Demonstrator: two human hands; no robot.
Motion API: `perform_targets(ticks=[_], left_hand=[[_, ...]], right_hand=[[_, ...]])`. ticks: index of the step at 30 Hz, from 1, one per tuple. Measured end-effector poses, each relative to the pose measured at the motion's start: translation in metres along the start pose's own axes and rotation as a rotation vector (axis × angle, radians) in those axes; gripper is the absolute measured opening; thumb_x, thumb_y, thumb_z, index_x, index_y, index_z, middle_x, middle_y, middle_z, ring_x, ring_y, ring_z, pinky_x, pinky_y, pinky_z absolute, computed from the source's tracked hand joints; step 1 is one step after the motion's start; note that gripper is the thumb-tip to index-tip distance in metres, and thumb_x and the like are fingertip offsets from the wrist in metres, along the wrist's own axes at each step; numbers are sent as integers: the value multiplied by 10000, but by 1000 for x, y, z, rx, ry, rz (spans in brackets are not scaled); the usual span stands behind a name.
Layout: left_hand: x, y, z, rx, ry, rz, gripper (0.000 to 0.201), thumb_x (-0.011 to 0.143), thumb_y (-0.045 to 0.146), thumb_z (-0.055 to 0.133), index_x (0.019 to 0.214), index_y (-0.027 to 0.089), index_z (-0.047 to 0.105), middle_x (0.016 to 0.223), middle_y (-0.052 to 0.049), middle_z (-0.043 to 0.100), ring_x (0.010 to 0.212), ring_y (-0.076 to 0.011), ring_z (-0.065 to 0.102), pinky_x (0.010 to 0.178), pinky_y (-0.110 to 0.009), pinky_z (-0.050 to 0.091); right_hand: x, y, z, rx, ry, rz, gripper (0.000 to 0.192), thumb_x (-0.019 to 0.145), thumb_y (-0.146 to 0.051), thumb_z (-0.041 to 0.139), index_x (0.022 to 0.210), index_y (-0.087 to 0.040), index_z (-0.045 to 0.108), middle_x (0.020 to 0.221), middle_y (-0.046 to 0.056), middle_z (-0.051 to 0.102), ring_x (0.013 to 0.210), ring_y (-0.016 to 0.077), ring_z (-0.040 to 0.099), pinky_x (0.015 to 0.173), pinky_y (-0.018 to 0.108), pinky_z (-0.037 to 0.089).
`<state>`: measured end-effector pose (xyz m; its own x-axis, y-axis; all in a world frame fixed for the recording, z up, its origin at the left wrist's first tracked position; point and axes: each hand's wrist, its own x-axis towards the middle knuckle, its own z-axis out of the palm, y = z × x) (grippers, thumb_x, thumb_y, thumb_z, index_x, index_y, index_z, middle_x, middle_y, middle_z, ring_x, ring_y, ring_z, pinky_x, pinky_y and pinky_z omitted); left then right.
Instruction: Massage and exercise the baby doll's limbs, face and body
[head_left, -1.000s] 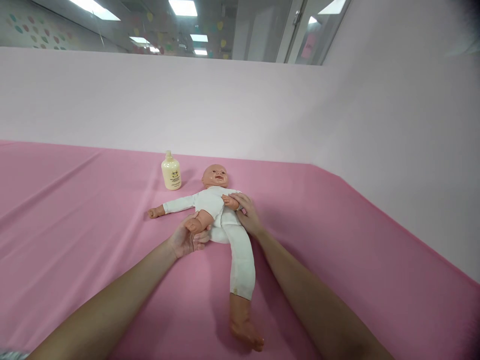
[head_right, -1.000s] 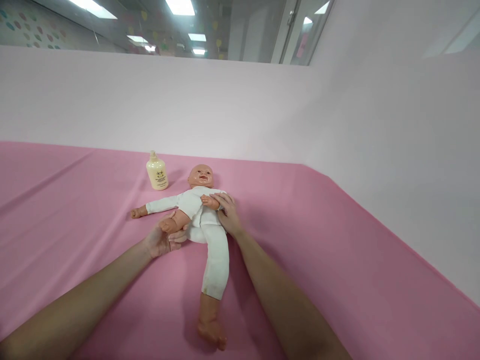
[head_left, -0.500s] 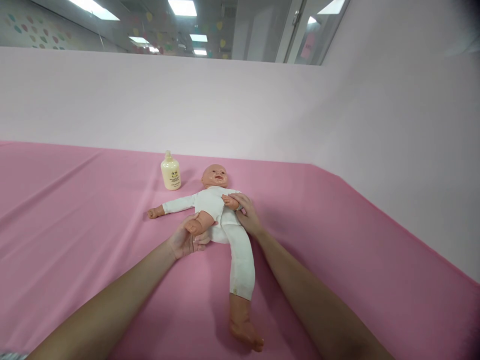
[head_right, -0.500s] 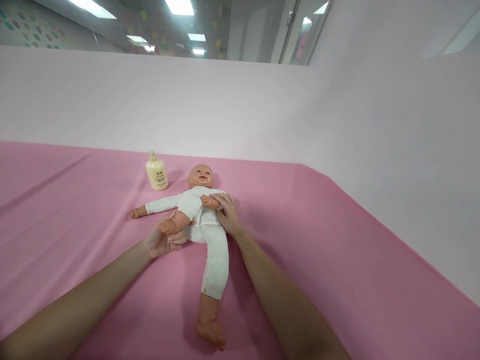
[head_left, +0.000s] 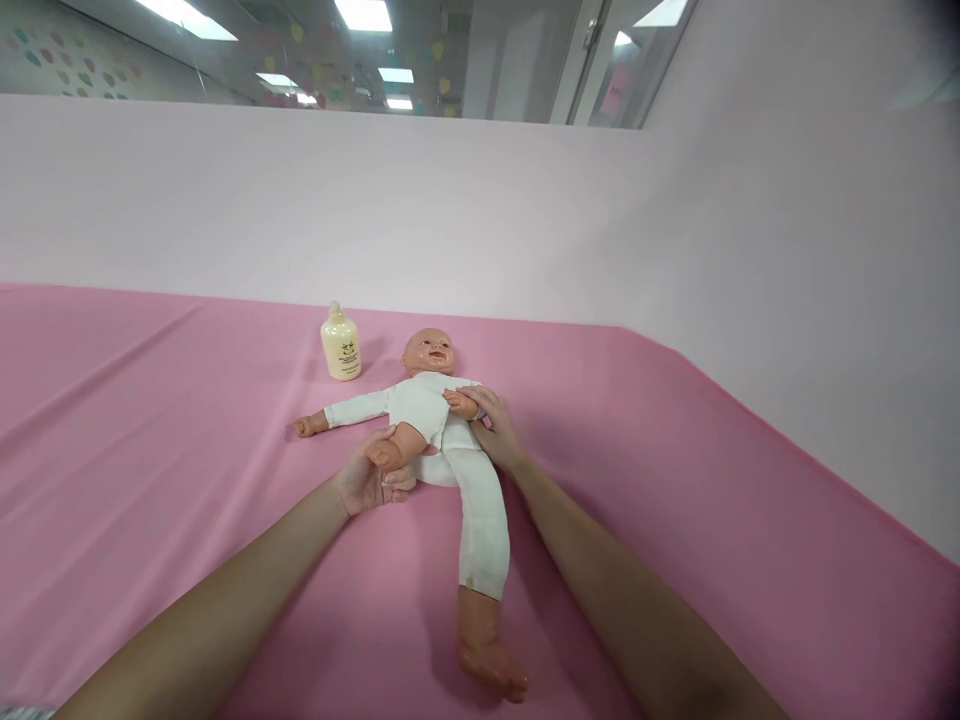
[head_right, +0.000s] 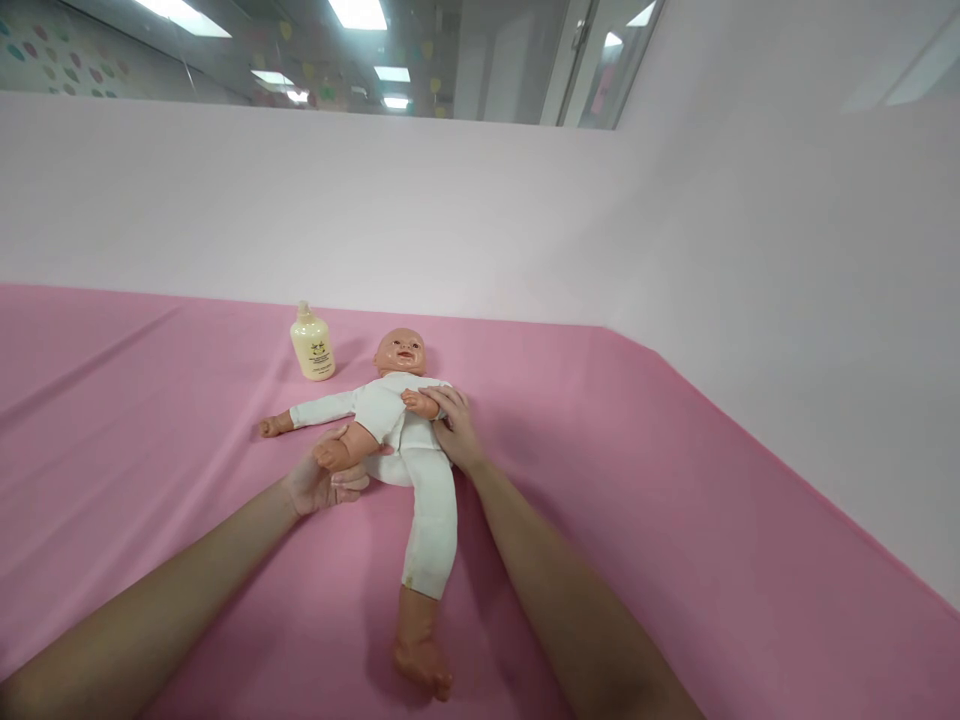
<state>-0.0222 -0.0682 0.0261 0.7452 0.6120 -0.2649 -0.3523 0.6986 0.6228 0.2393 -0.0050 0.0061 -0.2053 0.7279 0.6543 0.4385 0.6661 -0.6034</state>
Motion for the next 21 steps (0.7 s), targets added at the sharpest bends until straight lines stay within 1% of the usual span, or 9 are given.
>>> perform_targets(ticks=[6, 9, 14, 18, 21], left_hand=[[2, -1, -3, 40, -28, -35, 735, 894, 650, 453, 1267, 44, 638, 474, 61, 334, 475, -114, 210, 511, -248, 208], [1, 0, 0, 55, -30, -40, 758, 885, 656, 456, 1263, 25, 637, 476, 58, 337, 477, -111, 206, 510, -256, 189], [-3, 1, 6, 82, -41, -28, 741, 886, 643, 479, 1262, 23, 632, 485, 59, 339, 490, -110, 204, 519, -266, 169], [0, 0, 2, 106, -41, -33, 765, 854, 658, 499, 1273, 30, 621, 476, 59, 354, 491, -109, 187, 528, -271, 149], [1, -1, -2, 135, -60, -35, 792, 852, 679, 470, 1284, 28, 601, 474, 59, 365, 493, -109, 179, 539, -274, 135]], right_hand=[[0, 0, 0, 10, 10, 1, 522, 795, -127, 493, 1257, -299, 664, 1301, 36, 658, 1299, 255, 528, 1156, 493, 400], [-1, 1, 0, 8, 8, -3, 518, 799, -126, 493, 1257, -302, 660, 1304, 35, 658, 1298, 254, 529, 1156, 497, 398], [-1, 3, 0, 18, 12, -28, 531, 791, -116, 498, 1264, -298, 655, 1307, 39, 657, 1291, 255, 530, 1152, 495, 401], [-1, 4, 0, 4, 6, -27, 549, 781, -101, 491, 1270, -293, 652, 1309, 39, 656, 1288, 253, 532, 1151, 492, 398], [-1, 4, 0, -1, 7, -30, 525, 797, -109, 498, 1265, -288, 653, 1301, 43, 660, 1277, 254, 541, 1142, 486, 405]])
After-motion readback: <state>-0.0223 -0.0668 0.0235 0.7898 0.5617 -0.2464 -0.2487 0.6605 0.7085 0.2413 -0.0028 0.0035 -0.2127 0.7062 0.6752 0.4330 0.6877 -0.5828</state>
